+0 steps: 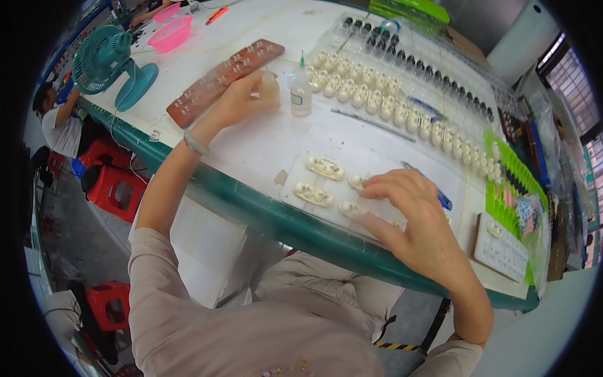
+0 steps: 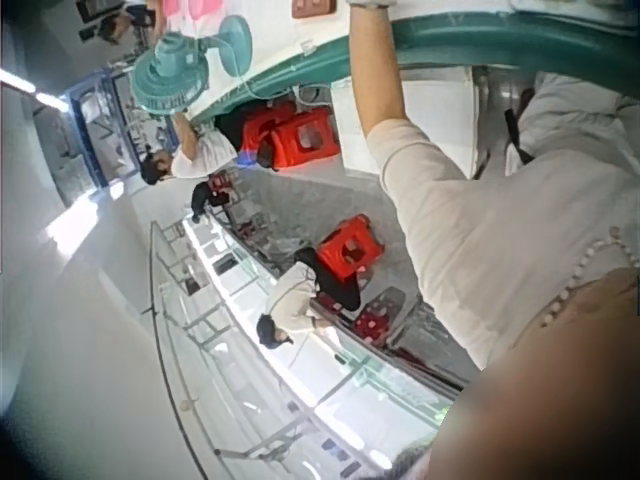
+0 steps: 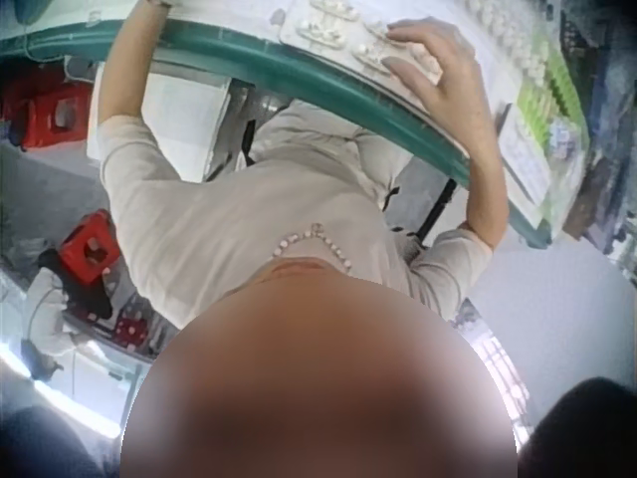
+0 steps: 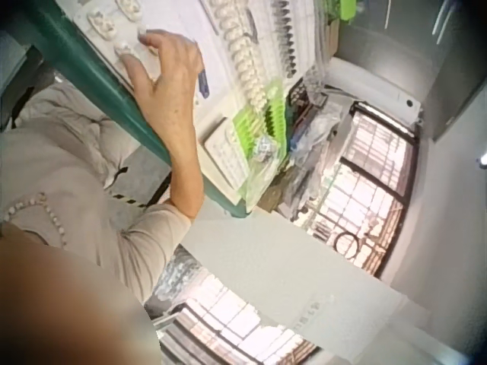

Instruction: The person assembles small white electronic devices by inserting red components into them. They handle the devices one at a time, placing them into clear plastic packaging trays on a green workbench. The person also moves stacks of empty trays and organizes the workspace.

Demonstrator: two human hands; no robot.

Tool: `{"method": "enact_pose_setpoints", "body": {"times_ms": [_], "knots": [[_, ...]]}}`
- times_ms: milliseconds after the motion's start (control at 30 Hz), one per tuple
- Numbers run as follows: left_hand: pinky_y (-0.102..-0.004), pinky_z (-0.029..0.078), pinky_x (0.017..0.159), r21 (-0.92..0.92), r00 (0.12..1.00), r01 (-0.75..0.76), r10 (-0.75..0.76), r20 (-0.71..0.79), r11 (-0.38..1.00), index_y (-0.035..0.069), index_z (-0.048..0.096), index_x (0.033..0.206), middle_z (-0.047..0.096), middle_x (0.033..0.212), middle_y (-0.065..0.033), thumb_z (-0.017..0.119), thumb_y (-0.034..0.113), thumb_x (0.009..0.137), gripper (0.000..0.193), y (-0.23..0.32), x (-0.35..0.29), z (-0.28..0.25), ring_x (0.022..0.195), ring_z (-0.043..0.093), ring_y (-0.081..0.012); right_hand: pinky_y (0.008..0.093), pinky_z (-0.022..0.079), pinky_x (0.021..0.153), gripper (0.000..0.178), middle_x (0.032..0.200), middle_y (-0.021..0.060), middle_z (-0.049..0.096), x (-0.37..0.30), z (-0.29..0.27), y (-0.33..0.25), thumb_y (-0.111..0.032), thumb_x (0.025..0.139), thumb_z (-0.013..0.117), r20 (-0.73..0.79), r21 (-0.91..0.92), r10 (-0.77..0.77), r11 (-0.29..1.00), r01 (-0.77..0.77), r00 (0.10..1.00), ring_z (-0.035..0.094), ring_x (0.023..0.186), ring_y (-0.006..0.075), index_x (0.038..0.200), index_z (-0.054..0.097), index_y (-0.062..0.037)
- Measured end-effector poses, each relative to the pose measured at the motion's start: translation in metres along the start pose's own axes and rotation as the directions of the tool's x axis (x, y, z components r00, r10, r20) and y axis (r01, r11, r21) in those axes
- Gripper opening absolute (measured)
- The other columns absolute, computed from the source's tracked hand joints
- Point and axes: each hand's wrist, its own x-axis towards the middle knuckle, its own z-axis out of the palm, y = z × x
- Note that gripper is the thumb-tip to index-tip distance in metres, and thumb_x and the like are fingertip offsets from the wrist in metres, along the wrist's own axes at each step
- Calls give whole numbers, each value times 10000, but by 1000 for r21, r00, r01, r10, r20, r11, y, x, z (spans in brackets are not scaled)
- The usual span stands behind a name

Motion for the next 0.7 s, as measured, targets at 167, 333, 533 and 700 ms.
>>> {"method": "enact_pose_setpoints", "body": {"times_ms": [167, 333, 533, 700], "knots": [[-305, 472, 820, 2, 986, 142, -141, 92, 990, -8, 485, 1118, 606, 1007, -152, 760, 146, 655, 560, -10, -11, -2, 951, 591, -234, 365, 342, 878, 278, 987, 103, 594, -25, -11, 10, -110, 680, 688, 47, -54, 76, 996, -74, 996, 511, 983, 271, 926, 586, -32], [-300, 483, 798, 71, 974, 226, -224, -33, 971, -18, 430, 1227, 581, 1078, -151, 736, 137, 687, 640, 4, -40, -14, 954, 585, -202, 356, 379, 870, 315, 1000, 121, 589, -39, -28, 23, -107, 673, 680, -28, -130, 209, 969, -210, 978, 519, 985, 293, 951, 577, -1], [-273, 471, 764, 28, 982, 148, -150, 112, 989, 10, 566, 1097, 591, 1042, -93, 700, 74, 704, 420, 70, -67, -15, 911, 564, -162, 345, 384, 887, 404, 1064, 150, 556, -34, -38, 55, -144, 696, 678, -32, -151, 257, 954, -259, 966, 522, 1009, 294, 1045, 538, 5], [-291, 454, 720, 27, 942, -118, 103, 318, 993, 15, 567, 1049, 575, 1047, -107, 701, 72, 679, 397, 95, -53, 8, 885, 553, -202, 359, 386, 887, 406, 1050, 144, 552, -24, -37, 71, -191, 717, 668, 33, -213, 245, 949, -232, 969, 515, 1013, 301, 1050, 530, -4]]}}
